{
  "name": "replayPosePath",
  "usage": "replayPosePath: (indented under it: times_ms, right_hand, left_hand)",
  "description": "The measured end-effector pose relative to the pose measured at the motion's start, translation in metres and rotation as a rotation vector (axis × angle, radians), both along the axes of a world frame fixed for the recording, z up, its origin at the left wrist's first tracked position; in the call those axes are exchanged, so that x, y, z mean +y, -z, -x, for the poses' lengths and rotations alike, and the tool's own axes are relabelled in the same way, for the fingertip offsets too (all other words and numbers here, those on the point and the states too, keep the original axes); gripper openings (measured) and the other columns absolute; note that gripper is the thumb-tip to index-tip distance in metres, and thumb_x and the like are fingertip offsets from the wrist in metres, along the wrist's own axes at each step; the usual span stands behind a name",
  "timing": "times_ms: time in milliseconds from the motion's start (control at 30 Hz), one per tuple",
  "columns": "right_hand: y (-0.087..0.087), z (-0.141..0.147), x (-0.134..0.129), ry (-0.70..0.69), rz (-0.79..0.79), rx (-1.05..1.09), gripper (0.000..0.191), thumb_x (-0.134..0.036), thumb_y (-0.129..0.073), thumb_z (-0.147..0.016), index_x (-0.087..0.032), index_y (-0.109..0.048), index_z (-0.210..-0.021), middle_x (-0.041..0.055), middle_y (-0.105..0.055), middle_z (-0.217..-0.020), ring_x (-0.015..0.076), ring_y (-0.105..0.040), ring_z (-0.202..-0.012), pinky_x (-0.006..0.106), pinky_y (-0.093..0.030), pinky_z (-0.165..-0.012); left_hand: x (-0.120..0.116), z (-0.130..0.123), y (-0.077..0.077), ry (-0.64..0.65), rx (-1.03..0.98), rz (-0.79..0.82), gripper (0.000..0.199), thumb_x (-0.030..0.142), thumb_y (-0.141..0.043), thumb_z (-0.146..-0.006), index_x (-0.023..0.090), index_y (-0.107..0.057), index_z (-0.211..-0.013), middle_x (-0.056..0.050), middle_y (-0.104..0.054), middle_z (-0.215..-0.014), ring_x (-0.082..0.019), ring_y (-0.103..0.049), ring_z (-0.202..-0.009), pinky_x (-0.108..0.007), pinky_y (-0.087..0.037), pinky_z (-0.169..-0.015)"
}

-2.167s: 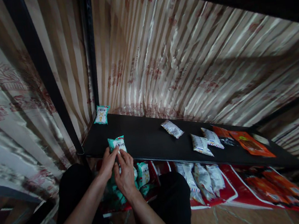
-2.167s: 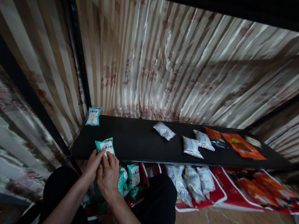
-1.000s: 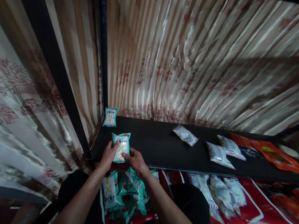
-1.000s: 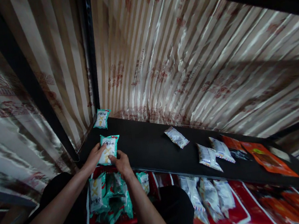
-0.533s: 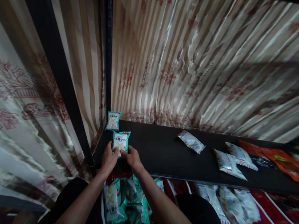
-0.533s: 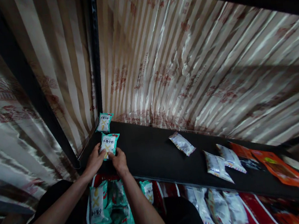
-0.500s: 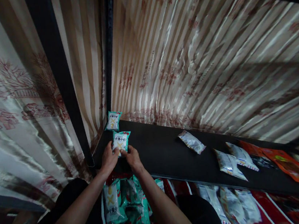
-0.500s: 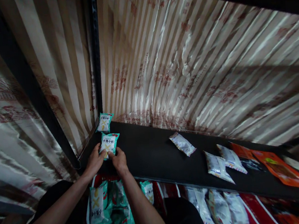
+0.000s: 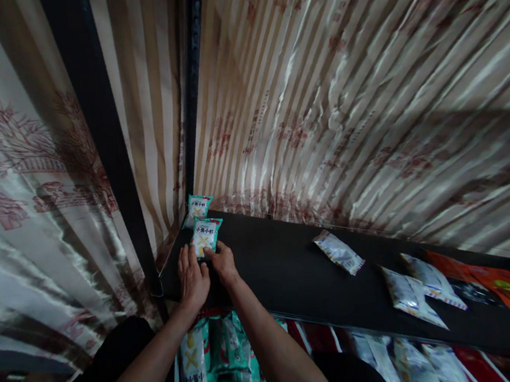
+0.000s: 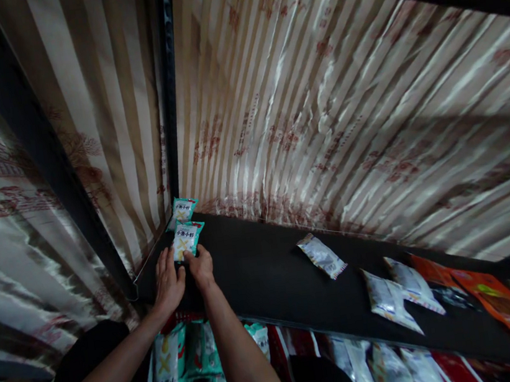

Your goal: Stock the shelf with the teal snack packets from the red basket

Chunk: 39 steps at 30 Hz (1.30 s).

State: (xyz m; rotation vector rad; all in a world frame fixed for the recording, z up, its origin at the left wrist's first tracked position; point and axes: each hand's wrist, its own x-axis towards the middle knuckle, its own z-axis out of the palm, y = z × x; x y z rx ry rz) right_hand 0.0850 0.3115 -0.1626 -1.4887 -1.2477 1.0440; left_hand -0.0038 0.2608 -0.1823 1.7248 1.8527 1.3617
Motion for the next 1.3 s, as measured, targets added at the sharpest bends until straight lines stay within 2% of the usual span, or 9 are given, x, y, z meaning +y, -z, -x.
replayPosePath:
  times_ms: [233,433,633,767,867,1067,1133,1300]
  right_hand:
    - [0.005,0.003,0.022,-0.004,-0.04,-0.048,0.024,-0.034,-0.061,-0.07,-0.02,-0.066,-0.089,0.0028,-0.071,-0.084,0.0178,-0.064,-0.075,0.029,-0.051,-0.072]
    - [0.007,0.008,0.033,-0.004,-0.052,-0.078,0.025,-0.033,-0.06,-0.071,-0.019,-0.066,-0.091,0.0035,-0.071,-0.085,0.0183,-0.065,-0.077,0.03,-0.051,-0.074]
    - [0.007,0.015,0.042,0.011,-0.017,-0.117,0.029,-0.029,-0.062,-0.071,-0.02,-0.064,-0.099,0.0029,-0.071,-0.088,0.018,-0.066,-0.079,0.029,-0.051,-0.076]
    - [0.01,0.018,0.047,0.011,-0.058,-0.122,0.035,-0.028,-0.062,-0.073,-0.022,-0.061,-0.107,0.0028,-0.071,-0.093,0.0184,-0.066,-0.084,0.03,-0.052,-0.078]
    - [0.012,0.021,0.049,0.002,-0.1,-0.13,0.038,-0.028,-0.061,-0.074,-0.024,-0.06,-0.112,0.0023,-0.071,-0.095,0.0183,-0.066,-0.085,0.03,-0.052,-0.079]
    - [0.011,0.022,0.052,-0.019,-0.128,-0.2,0.038,-0.03,-0.06,-0.076,-0.025,-0.061,-0.113,0.0016,-0.071,-0.094,0.0179,-0.066,-0.084,0.03,-0.051,-0.079]
    - [0.008,0.022,0.052,-0.033,-0.118,-0.228,0.037,-0.031,-0.06,-0.076,-0.025,-0.061,-0.113,0.0016,-0.071,-0.094,0.0179,-0.065,-0.084,0.029,-0.051,-0.079]
    - [0.003,0.021,0.051,-0.004,-0.147,-0.294,0.046,-0.032,-0.061,-0.075,-0.022,-0.057,-0.119,0.0061,-0.065,-0.108,0.02,-0.062,-0.096,0.032,-0.048,-0.086]
  left_hand:
    - [0.005,-0.012,0.004,0.025,0.0,0.006,0.053,0.009,-0.041,-0.076,0.009,-0.042,-0.129,-0.018,-0.031,-0.144,-0.031,-0.026,-0.135,-0.051,-0.028,-0.109]
    - [0.016,-0.006,0.005,-0.009,0.065,0.055,0.055,0.01,-0.043,-0.076,0.005,-0.04,-0.13,-0.022,-0.034,-0.142,-0.032,-0.029,-0.134,-0.05,-0.028,-0.11]
    - [0.028,0.003,0.007,-0.044,0.138,0.054,0.056,0.01,-0.043,-0.076,0.006,-0.041,-0.131,-0.017,-0.036,-0.143,-0.03,-0.031,-0.133,-0.046,-0.031,-0.11]
    - [0.034,0.01,0.009,-0.042,0.163,0.036,0.054,0.012,-0.046,-0.075,0.008,-0.044,-0.129,-0.016,-0.036,-0.143,-0.03,-0.03,-0.134,-0.045,-0.032,-0.11]
    - [0.038,0.014,0.01,-0.045,0.195,0.031,0.053,0.011,-0.044,-0.076,0.005,-0.044,-0.128,-0.019,-0.035,-0.143,-0.032,-0.03,-0.133,-0.047,-0.031,-0.11]
    - [0.041,0.015,0.01,-0.068,0.211,-0.012,0.055,0.009,-0.045,-0.075,0.01,-0.044,-0.129,-0.015,-0.036,-0.143,-0.031,-0.033,-0.132,-0.048,-0.032,-0.109]
    - [0.041,0.015,0.01,-0.072,0.232,-0.012,0.054,0.009,-0.046,-0.075,0.009,-0.044,-0.128,-0.016,-0.036,-0.142,-0.032,-0.033,-0.131,-0.049,-0.033,-0.108]
    - [0.041,0.013,0.008,-0.089,0.259,-0.021,0.053,0.009,-0.045,-0.075,0.007,-0.044,-0.128,-0.017,-0.036,-0.142,-0.032,-0.032,-0.131,-0.047,-0.034,-0.107]
